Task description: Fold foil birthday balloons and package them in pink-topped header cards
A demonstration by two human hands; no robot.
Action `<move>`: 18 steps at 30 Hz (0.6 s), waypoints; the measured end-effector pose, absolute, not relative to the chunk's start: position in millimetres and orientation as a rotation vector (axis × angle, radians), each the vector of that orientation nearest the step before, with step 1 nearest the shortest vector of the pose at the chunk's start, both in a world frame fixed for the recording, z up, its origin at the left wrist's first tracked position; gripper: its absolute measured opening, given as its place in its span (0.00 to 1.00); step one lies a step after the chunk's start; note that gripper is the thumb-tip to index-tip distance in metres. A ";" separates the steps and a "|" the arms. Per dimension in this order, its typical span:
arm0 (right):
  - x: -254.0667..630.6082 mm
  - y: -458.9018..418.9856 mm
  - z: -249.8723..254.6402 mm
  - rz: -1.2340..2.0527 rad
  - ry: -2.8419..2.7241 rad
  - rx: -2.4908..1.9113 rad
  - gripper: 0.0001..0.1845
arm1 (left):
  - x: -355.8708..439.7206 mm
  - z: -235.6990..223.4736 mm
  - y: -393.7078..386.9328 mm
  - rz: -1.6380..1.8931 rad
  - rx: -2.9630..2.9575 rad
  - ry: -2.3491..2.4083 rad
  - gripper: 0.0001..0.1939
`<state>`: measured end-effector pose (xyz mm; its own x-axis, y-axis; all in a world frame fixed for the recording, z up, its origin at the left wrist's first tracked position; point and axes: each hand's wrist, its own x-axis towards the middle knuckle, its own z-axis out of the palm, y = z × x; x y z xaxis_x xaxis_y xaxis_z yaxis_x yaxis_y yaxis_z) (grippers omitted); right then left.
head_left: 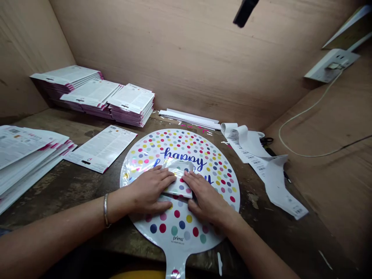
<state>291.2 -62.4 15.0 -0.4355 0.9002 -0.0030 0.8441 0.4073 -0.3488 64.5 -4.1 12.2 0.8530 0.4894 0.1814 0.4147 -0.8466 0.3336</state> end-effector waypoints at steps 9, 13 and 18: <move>300.8 -74.8 35.6 0.942 -1.393 -1.475 0.37 | 71.5 44.6 -28.1 0.654 1.396 0.857 0.13; 293.3 -92.6 30.4 1.614 -1.193 -1.214 0.46 | 62.0 46.4 -48.5 0.613 0.775 0.614 0.17; 253.8 -90.3 23.8 1.665 -1.027 -1.213 0.41 | 67.8 28.9 -61.8 0.721 0.856 0.685 0.19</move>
